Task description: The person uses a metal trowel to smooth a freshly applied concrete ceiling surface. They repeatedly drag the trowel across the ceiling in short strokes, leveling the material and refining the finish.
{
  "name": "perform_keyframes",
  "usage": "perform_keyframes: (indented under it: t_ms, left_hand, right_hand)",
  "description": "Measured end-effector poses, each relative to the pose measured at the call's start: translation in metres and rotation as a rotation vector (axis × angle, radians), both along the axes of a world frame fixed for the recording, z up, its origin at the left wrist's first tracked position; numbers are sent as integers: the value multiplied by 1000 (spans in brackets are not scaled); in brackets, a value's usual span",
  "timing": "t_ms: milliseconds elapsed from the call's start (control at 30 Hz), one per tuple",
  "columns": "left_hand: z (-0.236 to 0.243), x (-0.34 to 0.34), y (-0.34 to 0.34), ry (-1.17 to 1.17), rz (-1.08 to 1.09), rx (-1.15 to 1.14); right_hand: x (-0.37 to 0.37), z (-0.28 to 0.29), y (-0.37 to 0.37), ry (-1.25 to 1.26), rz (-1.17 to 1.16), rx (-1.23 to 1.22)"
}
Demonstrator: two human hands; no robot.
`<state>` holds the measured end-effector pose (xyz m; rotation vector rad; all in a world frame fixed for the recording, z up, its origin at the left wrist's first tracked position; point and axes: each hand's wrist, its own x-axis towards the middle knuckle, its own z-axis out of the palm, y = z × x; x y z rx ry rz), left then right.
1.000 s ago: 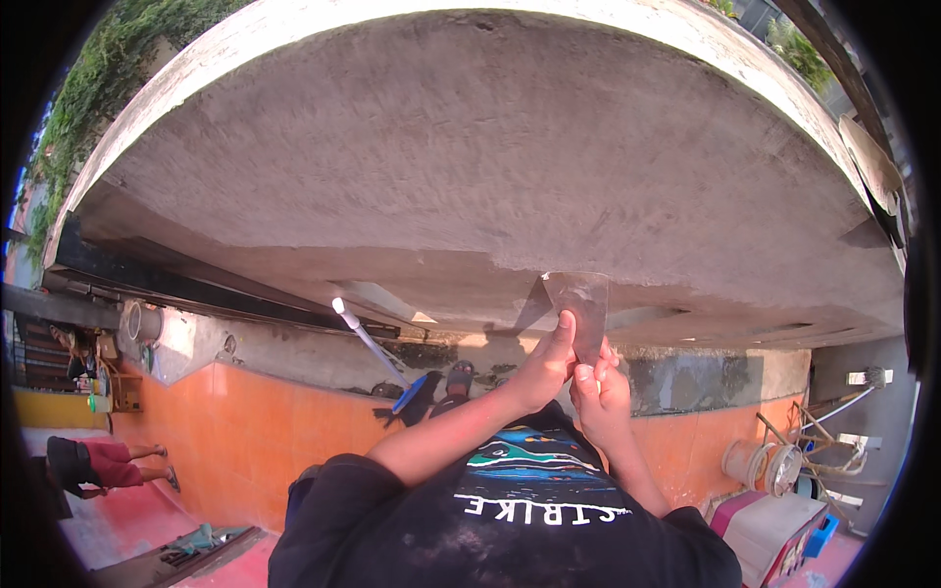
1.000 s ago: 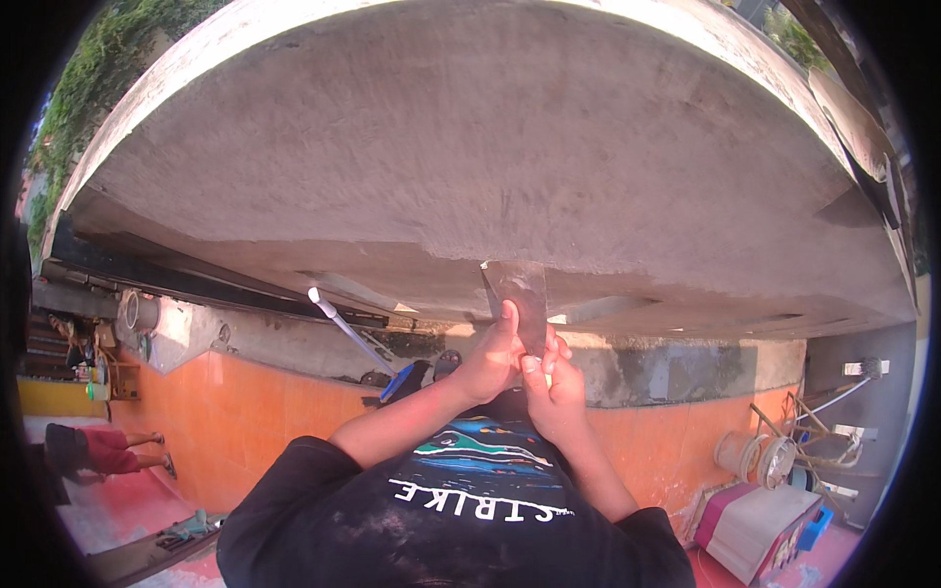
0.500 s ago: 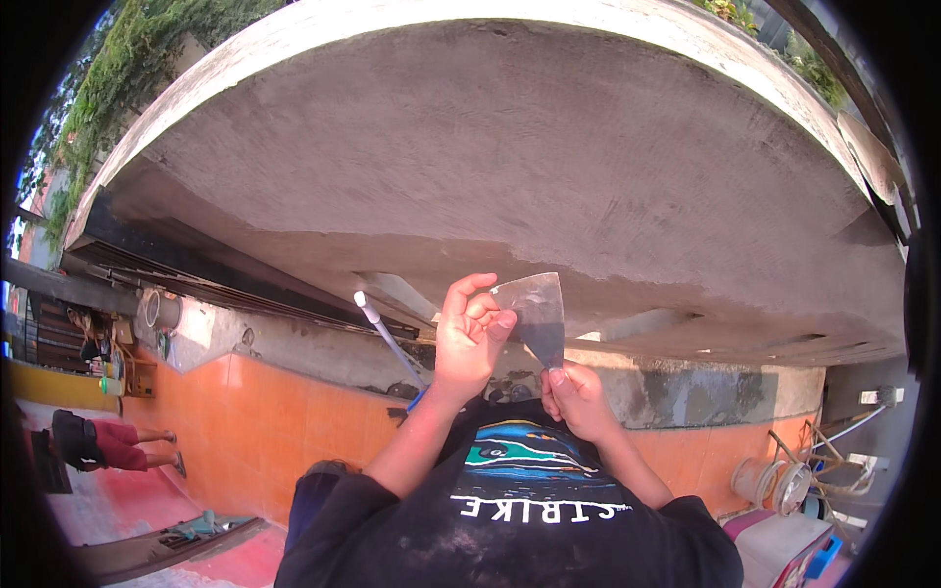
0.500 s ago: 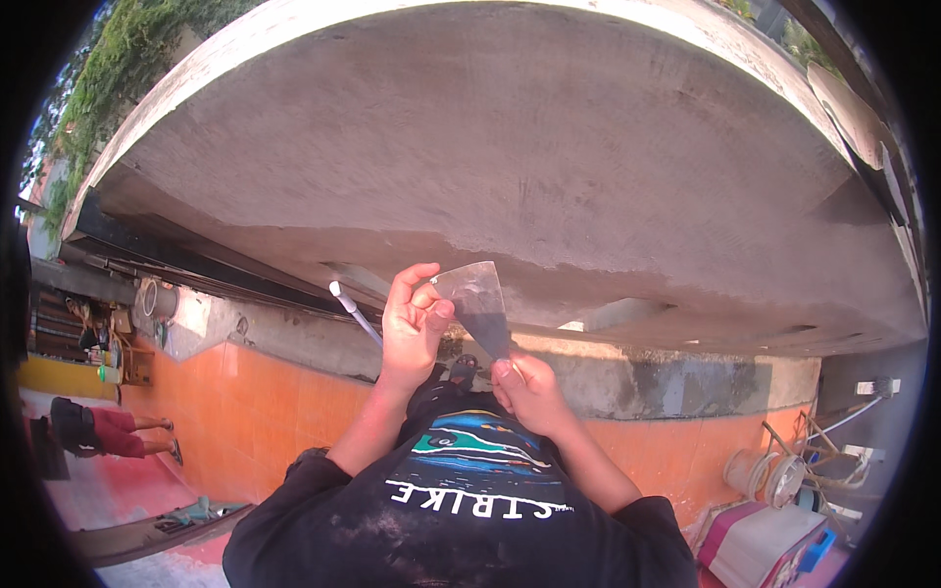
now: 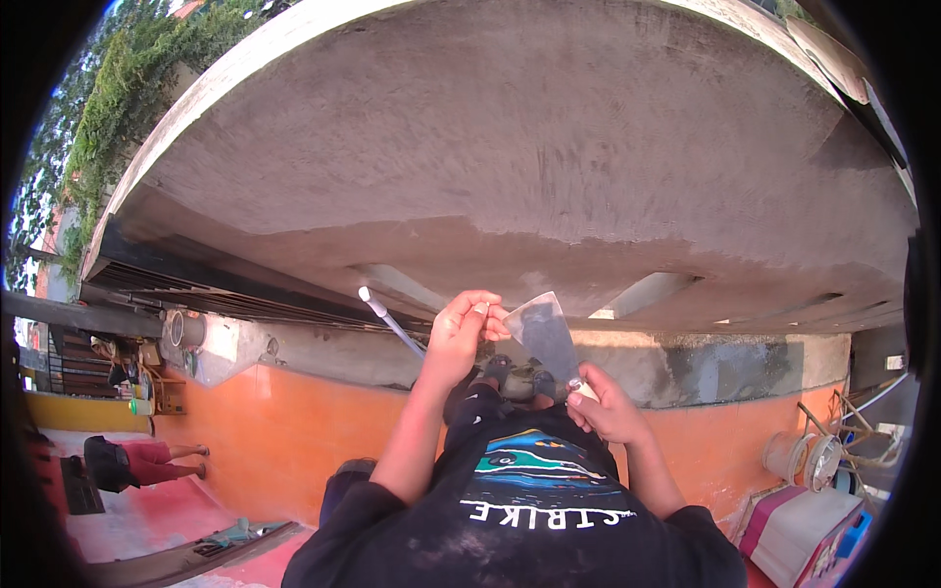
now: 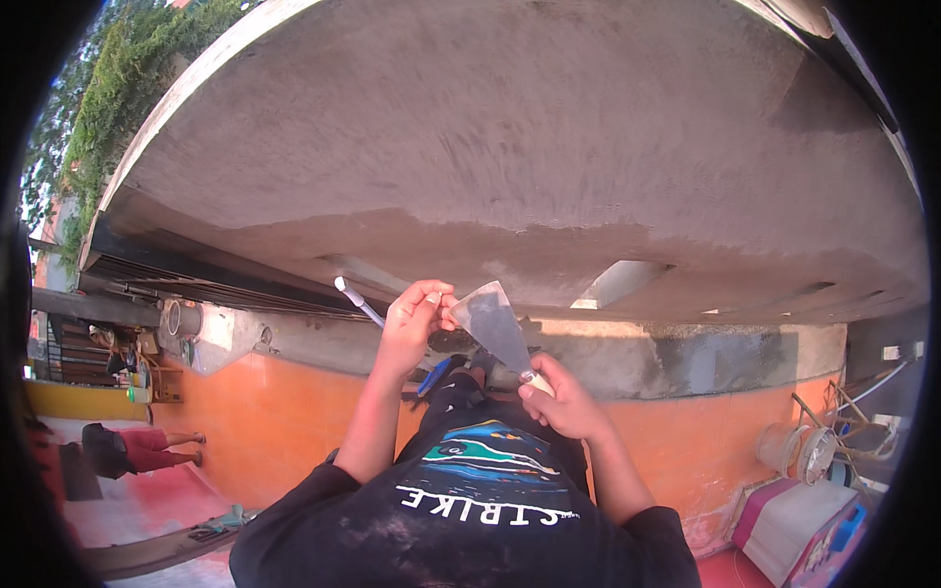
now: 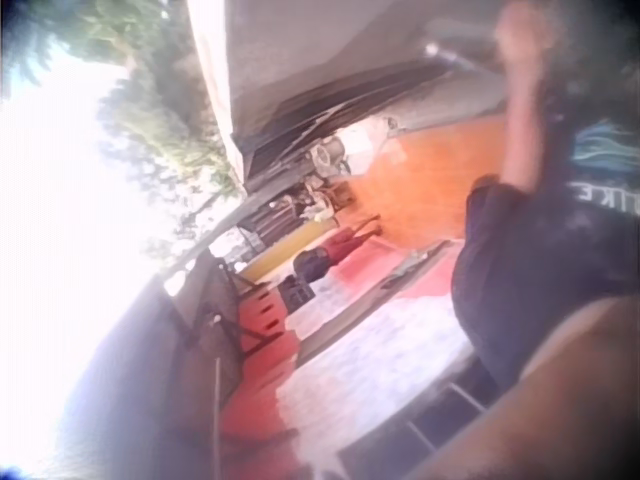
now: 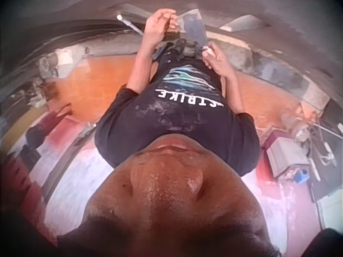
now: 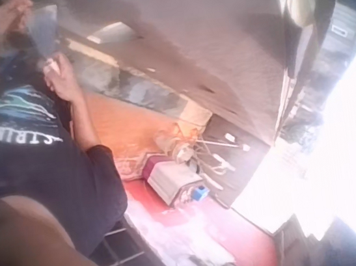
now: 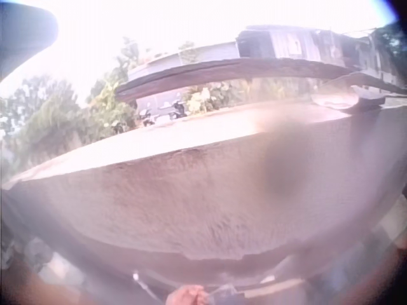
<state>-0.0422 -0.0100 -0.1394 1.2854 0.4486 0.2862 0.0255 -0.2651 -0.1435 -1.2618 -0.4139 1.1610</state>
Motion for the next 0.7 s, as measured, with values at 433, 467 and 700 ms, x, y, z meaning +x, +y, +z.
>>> perform_keyframes:
  t_ms: [433, 467, 700]
  left_hand:
    - [1, 0, 24, -143, -345, 23]
    - [3, 5, 26, -168, -425, 52]
    - [15, 18, 36, -128, -674, 102]
  right_hand:
    - [-47, 8, 106, -60, -507, 299]
    - [-51, 8, 115, -77, -546, 321]
    - [-67, -1, 146, -195, -743, 273]
